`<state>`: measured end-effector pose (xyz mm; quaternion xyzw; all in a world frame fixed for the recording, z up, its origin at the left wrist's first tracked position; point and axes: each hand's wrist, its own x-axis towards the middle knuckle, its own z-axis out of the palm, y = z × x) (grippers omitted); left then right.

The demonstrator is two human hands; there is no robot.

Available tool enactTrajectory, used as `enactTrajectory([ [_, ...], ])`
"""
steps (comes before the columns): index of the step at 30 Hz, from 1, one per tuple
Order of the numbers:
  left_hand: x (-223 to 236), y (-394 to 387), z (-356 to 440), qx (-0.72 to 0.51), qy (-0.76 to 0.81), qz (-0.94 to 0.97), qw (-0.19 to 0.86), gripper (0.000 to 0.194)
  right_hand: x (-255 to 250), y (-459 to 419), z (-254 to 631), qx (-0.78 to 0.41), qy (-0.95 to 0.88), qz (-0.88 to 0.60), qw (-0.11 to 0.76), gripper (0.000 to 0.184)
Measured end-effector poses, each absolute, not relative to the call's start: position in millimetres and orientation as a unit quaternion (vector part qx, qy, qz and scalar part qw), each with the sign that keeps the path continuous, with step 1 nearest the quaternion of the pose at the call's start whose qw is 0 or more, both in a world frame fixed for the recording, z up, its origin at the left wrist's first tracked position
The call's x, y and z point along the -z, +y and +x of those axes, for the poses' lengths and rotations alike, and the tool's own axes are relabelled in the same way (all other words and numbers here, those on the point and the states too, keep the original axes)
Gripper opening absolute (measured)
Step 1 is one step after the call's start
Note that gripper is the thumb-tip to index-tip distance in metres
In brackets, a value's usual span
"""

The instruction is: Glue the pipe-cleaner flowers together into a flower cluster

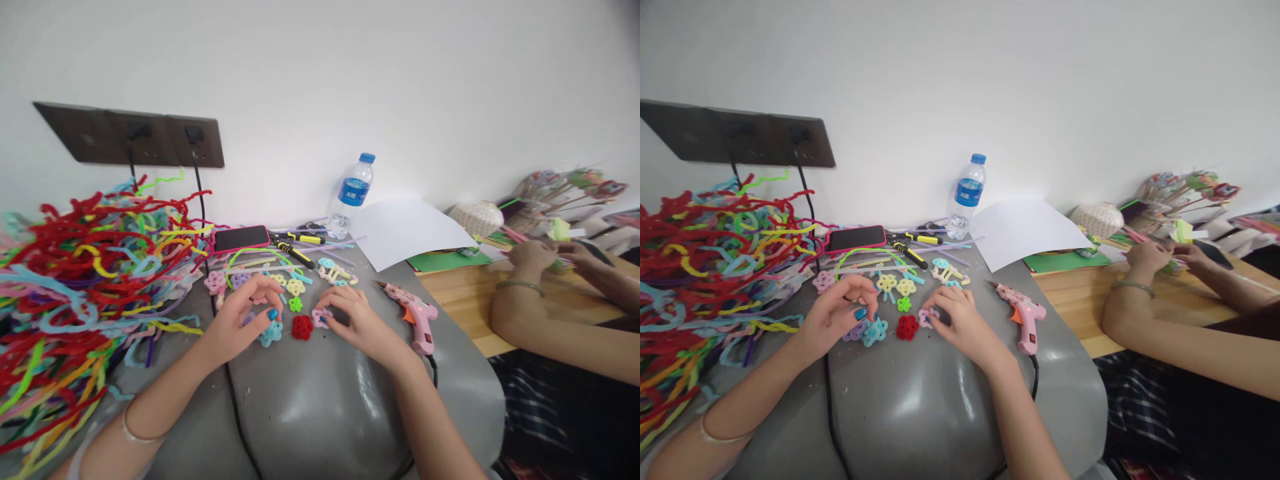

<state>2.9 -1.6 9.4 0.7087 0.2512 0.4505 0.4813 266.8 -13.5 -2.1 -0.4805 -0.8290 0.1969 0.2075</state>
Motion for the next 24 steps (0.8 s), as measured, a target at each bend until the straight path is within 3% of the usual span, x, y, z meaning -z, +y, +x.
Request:
enactTrajectory([
  [16,-5,-1,1,-0.443,0.261,0.717,0.471,0.023,16,-15,262,-0.202,-0.791,-0.517,0.256,0.013],
  [21,-8,7,-5,-0.423,0.343,0.738,0.399,0.016,19,-17,260,-0.192,-0.785,-0.528,0.26,0.014],
  [24,-10,15,-10,-0.351,0.383,0.778,0.353,0.011,25,-19,261,-0.172,-0.784,-0.531,0.271,0.017],
])
